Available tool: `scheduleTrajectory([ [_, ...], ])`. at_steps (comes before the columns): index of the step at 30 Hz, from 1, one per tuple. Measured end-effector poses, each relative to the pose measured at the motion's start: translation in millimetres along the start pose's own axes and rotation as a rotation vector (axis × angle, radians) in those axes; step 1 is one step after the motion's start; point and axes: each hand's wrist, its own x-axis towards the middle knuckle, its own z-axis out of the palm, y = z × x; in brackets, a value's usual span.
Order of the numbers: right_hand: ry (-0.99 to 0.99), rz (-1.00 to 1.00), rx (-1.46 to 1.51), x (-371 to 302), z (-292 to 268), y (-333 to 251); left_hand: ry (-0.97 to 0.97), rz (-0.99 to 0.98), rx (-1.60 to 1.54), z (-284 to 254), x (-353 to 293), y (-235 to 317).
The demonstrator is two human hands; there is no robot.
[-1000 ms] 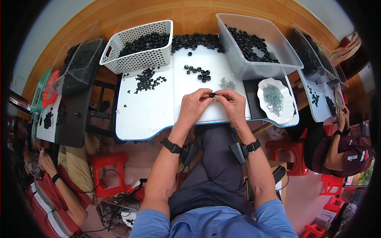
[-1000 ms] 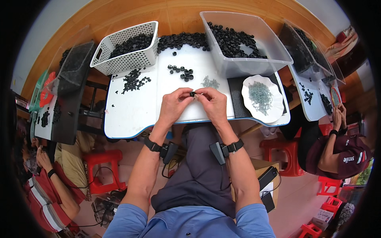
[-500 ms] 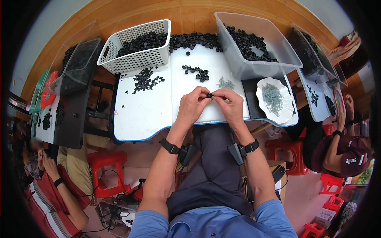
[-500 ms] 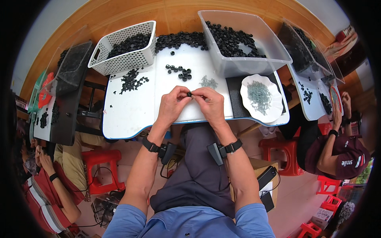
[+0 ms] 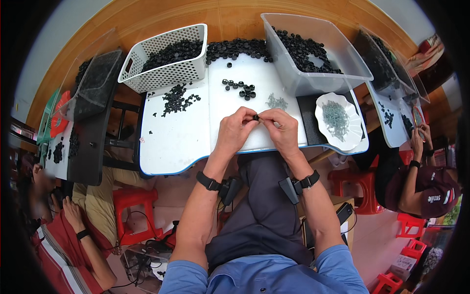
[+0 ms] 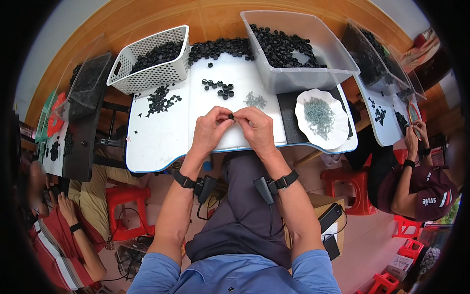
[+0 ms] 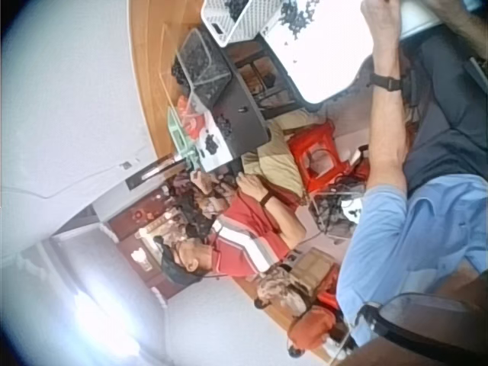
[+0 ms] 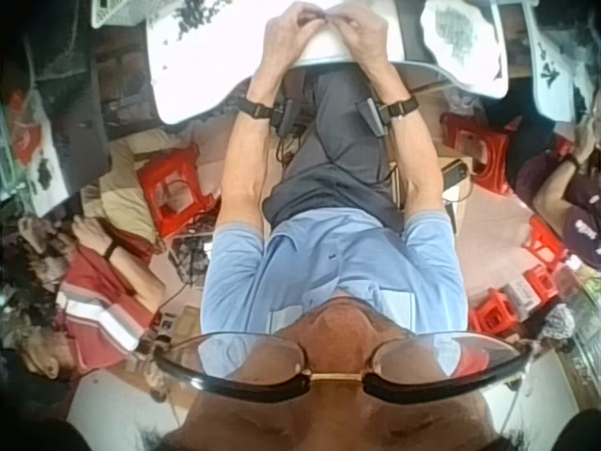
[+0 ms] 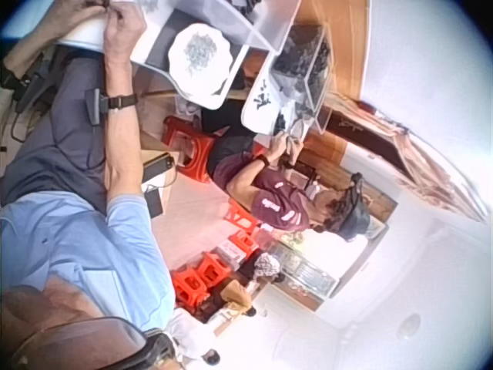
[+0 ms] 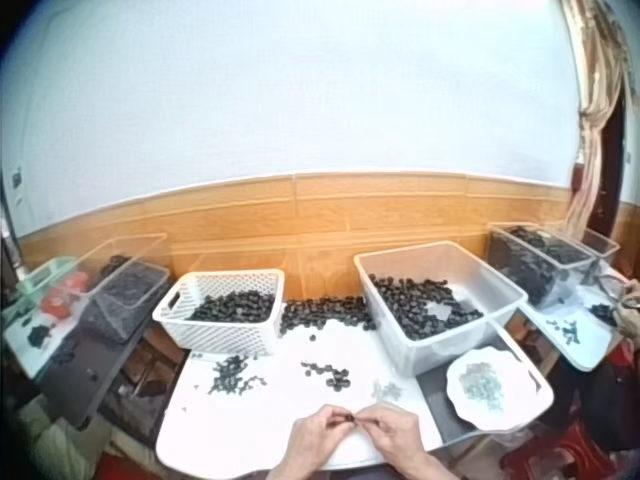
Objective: Assembling small black plastic or rubber components by inserting metal pins into them.
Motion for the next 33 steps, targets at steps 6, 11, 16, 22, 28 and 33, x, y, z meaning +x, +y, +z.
scheduleTrajectory([
  [6, -0.016, -0.021, -0.050, -1.5, 0.4, -1.5, 0.008, 0.008, -0.003, -0.7, -0.4, 3.4],
  [11, -0.014, -0.136, -0.130, -3.7, 2.7, -0.1, -0.007, 0.030, 0.006, -1.9, 1.0, 1.1],
  [16, -0.012, -0.163, -0.172, -4.9, 4.0, -4.3, -0.012, 0.047, -0.007, -4.6, 1.5, 1.6],
  [22, -0.003, -0.200, -0.167, -5.5, 3.7, -5.0, -0.057, -0.094, -0.167, -7.4, 2.6, -4.8],
  [28, -0.016, 0.187, 0.180, -3.6, 2.0, 9.6, -0.101, -0.127, -0.156, -8.6, 3.1, 0.1],
  [33, -0.050, 0.307, 0.230, -1.9, 2.1, 11.0, -0.088, -0.118, -0.097, -9.2, 1.4, 7.5],
])
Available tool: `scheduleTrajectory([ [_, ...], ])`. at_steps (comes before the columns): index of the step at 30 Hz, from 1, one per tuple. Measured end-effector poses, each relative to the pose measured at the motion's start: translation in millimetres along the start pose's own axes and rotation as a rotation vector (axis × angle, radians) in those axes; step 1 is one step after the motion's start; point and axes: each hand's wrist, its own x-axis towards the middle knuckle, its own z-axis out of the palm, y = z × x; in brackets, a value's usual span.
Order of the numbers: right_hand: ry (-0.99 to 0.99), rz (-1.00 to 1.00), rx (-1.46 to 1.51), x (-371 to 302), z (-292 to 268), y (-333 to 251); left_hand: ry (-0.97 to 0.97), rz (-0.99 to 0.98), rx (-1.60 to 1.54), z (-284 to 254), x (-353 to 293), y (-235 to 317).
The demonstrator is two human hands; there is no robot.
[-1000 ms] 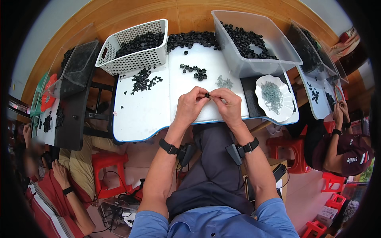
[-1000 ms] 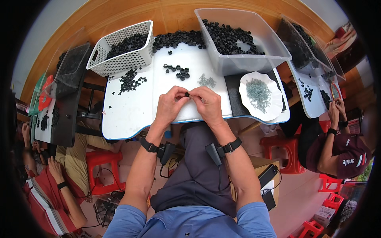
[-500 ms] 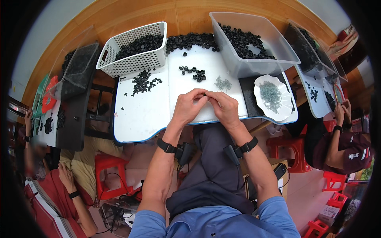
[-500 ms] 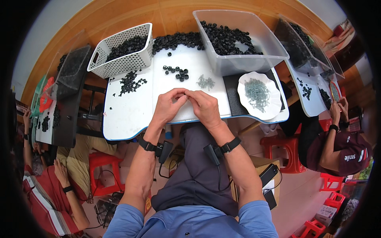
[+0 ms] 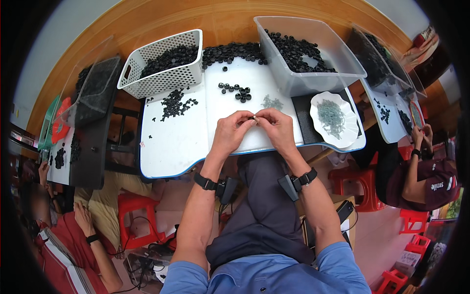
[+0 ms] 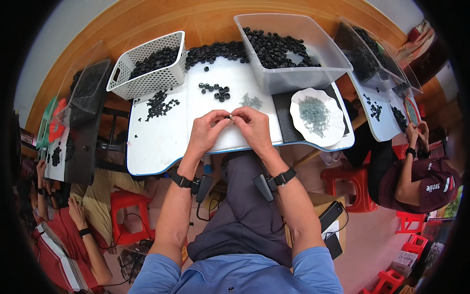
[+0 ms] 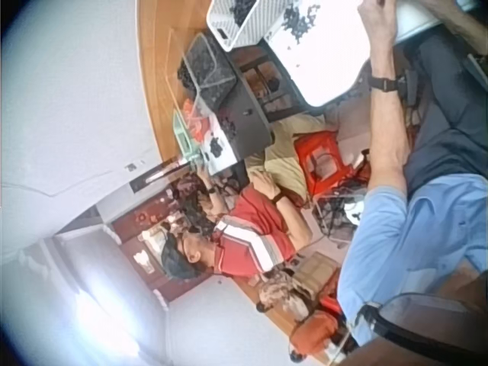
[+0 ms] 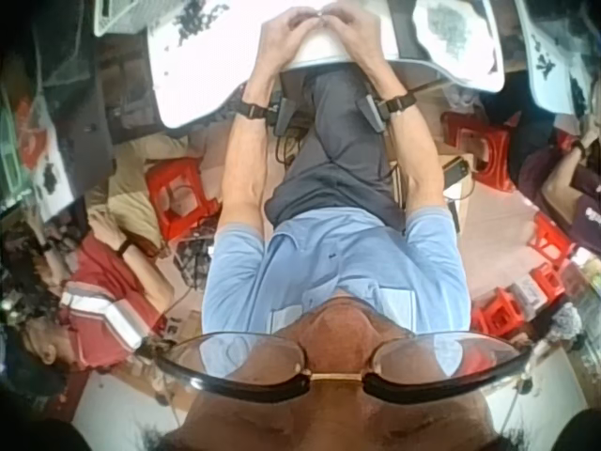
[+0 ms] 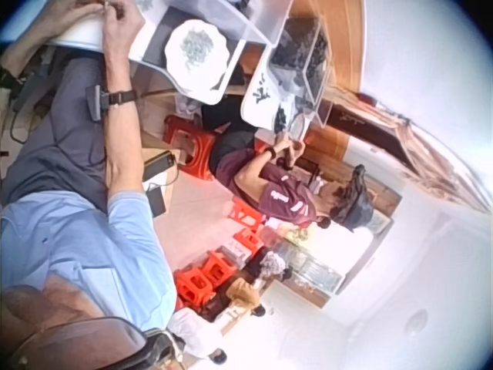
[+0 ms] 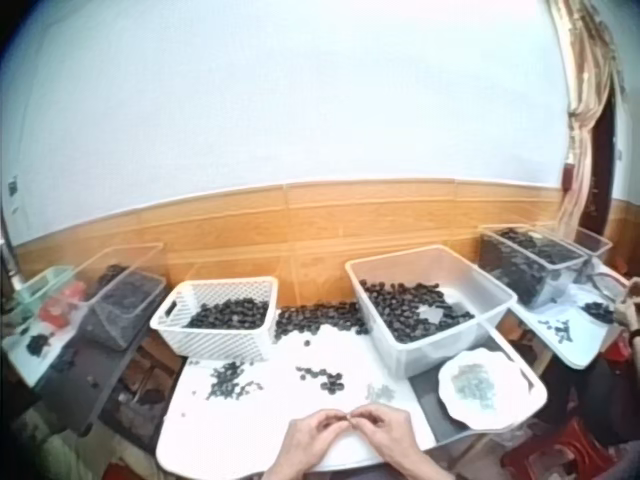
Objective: Assembling small black plastic or rubber components by inserting metal pins into them.
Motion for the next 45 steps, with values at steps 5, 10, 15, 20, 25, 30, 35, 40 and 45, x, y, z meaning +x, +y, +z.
scheduleTrajectory([
  [5, 0.010, 0.014, -0.034, 1.3, 0.6, 2.1, 0.006, 0.032, -0.002, 0.7, -0.5, -3.6],
  [10, -0.002, 0.017, -0.048, 1.8, -1.2, 3.0, -0.004, 0.037, 0.039, 1.0, -0.4, -2.2],
  [15, -0.035, 0.072, 0.046, 1.8, -3.6, 2.1, 0.027, 0.051, 0.004, 3.2, -1.1, -2.2],
  [20, -0.024, 0.053, -0.006, 1.4, -1.4, 4.6, 0.017, 0.060, 0.032, 2.7, -0.5, -2.7],
  [25, -0.015, 0.012, -0.055, 1.7, 1.4, 4.5, 0.019, 0.065, 0.083, -0.9, 0.6, 0.4],
  [30, -0.037, 0.035, -0.046, 2.0, -3.1, 3.3, 0.007, -0.009, -0.038, 3.2, 0.0, 1.1],
  [35, 0.072, 0.070, 0.180, 4.0, -8.7, 2.5, 0.059, 0.000, 0.001, 4.0, -1.9, -1.2],
  [40, 0.149, 0.052, 0.246, 5.5, -9.5, 4.8, 0.075, -0.079, -0.106, 3.0, -1.0, -5.6],
  [45, 0.043, -0.151, -0.365, 8.1, 2.9, -3.8, 0.284, -0.042, -0.354, 4.4, 4.3, -13.1],
])
